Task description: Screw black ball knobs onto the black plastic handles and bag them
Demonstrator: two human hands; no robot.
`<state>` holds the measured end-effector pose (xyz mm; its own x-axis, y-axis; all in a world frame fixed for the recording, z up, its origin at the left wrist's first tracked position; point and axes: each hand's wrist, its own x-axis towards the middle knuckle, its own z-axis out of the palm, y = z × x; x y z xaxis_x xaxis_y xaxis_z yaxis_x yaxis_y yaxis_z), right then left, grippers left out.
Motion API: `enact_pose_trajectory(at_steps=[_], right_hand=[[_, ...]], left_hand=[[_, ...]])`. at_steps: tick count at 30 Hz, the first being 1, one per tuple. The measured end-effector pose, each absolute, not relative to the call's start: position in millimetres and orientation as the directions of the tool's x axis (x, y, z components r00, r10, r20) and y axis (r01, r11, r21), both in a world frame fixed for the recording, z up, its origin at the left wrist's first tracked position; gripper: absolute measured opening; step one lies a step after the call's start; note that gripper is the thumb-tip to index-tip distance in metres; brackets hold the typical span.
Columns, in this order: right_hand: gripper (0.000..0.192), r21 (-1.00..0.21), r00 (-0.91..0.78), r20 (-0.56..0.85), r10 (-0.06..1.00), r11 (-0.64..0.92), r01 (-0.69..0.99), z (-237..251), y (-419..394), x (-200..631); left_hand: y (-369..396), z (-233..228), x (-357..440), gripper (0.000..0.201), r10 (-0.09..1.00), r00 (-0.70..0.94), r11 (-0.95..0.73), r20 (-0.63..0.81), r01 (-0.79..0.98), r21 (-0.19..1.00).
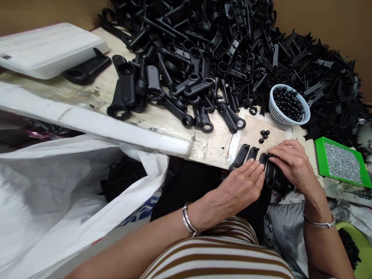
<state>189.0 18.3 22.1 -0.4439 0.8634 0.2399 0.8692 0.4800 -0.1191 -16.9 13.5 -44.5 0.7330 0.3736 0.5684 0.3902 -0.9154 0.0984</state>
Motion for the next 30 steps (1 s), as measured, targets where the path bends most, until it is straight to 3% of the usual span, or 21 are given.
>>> enact_pose_trajectory(at_steps=[11,16,19,22,30], right_hand=[[0.013,-0.026,-0.545,0.115,0.831,0.551,0.834,28.3,25.4,174.6],[0.018,-0.129,-0.493,0.201,0.847,0.521,0.843,25.5,20.4,183.2],[0.027,-0.205,-0.373,0.289,0.882,0.437,0.876,31.0,15.5,193.4],[0.021,-0.203,-0.259,0.338,0.905,0.339,0.918,39.1,15.6,206.0],[0.024,-0.209,-0.294,0.153,0.944,0.321,0.924,28.9,56.7,212.5]], left_hand=[[14.4,-44.9,-18.7,0.023,0.363,0.723,-0.914,0.588,0.397,0.076],[14.1,-45.2,-18.5,0.026,0.366,0.726,-0.92,0.582,0.378,0.106],[13.8,-44.6,-19.1,0.026,0.367,0.728,-0.92,0.579,0.375,0.112],[13.0,-45.2,-19.2,0.027,0.364,0.727,-0.92,0.582,0.379,0.102],[11.5,-46.4,-24.3,0.031,0.368,0.732,-0.916,0.573,0.391,0.089]])
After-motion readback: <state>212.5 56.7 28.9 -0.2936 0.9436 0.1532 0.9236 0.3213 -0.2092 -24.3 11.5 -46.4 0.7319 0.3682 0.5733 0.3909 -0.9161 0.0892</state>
